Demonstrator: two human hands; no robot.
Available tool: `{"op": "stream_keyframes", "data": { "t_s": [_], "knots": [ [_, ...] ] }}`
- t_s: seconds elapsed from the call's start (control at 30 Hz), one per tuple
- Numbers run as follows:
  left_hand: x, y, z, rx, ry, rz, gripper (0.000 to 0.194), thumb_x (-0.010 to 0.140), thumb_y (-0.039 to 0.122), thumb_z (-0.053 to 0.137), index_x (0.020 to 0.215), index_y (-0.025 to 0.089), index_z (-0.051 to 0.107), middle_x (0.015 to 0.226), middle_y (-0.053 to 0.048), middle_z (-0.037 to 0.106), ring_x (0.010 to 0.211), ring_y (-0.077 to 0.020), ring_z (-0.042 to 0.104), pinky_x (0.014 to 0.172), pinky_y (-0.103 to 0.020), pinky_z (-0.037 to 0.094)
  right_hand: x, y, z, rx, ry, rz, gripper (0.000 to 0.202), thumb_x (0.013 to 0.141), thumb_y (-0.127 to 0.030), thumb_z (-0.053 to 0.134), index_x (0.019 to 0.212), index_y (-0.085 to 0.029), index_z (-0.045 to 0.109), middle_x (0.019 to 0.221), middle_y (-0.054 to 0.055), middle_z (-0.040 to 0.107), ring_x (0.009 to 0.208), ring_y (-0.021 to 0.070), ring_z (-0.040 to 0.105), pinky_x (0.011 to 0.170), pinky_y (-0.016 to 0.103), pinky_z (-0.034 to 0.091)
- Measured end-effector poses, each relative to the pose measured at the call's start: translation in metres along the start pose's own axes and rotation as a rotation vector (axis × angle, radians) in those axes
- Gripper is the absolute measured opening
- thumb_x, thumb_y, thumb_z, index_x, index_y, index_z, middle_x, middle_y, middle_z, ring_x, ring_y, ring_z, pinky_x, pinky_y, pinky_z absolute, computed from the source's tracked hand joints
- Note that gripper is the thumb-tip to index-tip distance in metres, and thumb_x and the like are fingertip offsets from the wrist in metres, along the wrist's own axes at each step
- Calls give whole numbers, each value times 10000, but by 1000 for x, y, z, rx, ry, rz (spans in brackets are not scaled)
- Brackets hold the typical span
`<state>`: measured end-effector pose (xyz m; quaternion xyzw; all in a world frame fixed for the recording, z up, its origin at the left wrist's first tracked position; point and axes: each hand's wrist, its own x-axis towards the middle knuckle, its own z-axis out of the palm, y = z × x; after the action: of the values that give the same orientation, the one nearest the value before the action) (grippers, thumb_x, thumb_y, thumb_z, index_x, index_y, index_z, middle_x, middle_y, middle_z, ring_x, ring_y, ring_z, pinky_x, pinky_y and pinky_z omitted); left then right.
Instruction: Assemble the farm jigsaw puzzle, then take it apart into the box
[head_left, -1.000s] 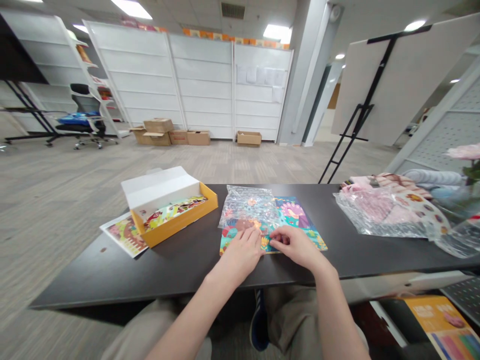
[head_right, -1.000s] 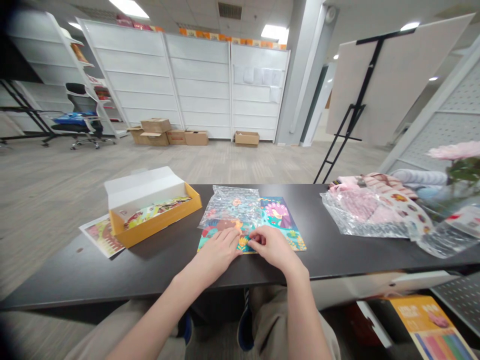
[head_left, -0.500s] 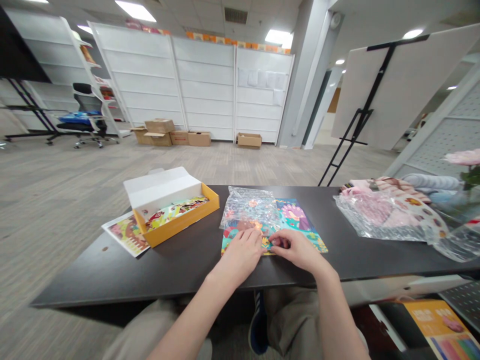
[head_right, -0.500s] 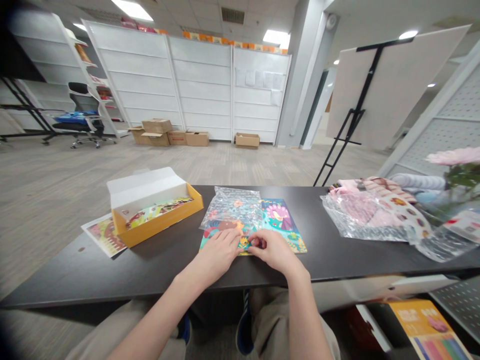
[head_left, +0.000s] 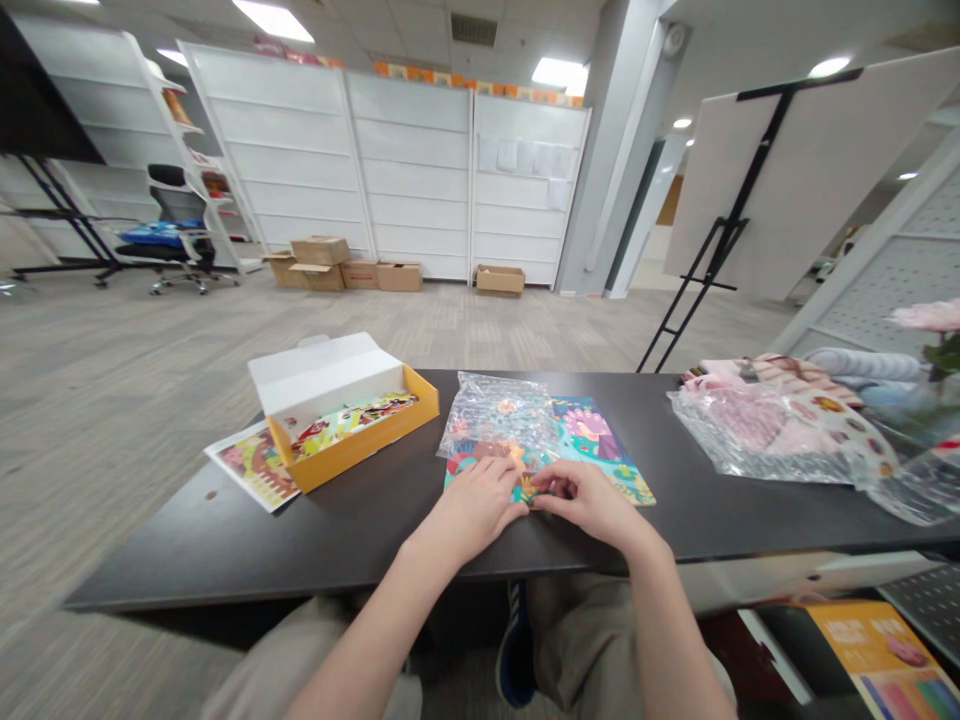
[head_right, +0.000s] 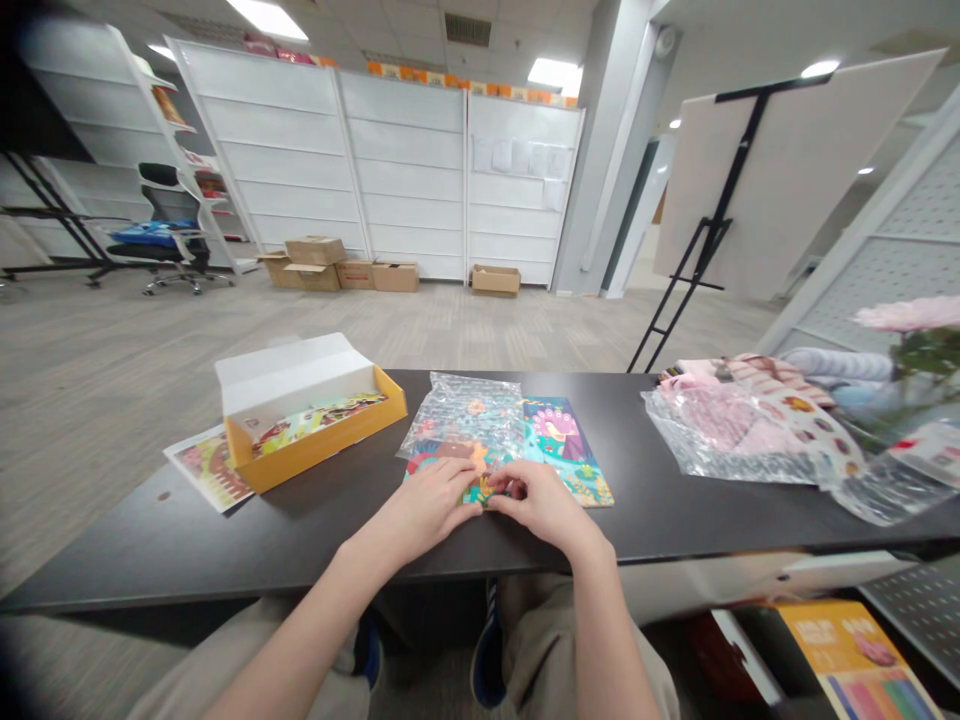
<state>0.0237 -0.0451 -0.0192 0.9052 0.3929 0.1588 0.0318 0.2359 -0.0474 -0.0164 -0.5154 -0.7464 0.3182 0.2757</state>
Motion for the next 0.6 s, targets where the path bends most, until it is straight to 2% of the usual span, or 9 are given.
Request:
{"op": "stream_keyframes", "data": {
  "t_s": [0.17,0.3,0.5,0.6],
  "knots": [
    [1,-3,-4,-13,-8,-5,318,927,367,653,1150,142,625,1191,-111,662,1152,-255,602,998,-381,491,0,1,-2,5,31,14,170,799,-282,715,915,-159,738,714,2,628,620,126,528,586,251,420],
    [2,-3,-3,51,-12,20,180,989,253,545,1085,142,649,1099,-108,677,1125,-241,608,988,-377,489,-1,0,-4,20,24,28,188,816,-320,697,901,-156,729,727,11,644,618,126,534,581,252,432],
    [0,-3,-8,1,1,27,278,952,395,609,1089,157,652,1125,-109,672,1090,-245,620,960,-381,510,-1,0,-4,2,31,19,214,830,-366,686,889,-163,725,718,13,652,610,127,533,574,251,440],
    [0,-3,-11,3,-22,31,299,939,396,628,1101,146,650,1139,-112,672,1103,-254,614,971,-390,506,-2,0,-4,4,31,14,224,842,-377,674,879,-162,724,720,14,654,606,125,532,573,250,438]
  ]
}}
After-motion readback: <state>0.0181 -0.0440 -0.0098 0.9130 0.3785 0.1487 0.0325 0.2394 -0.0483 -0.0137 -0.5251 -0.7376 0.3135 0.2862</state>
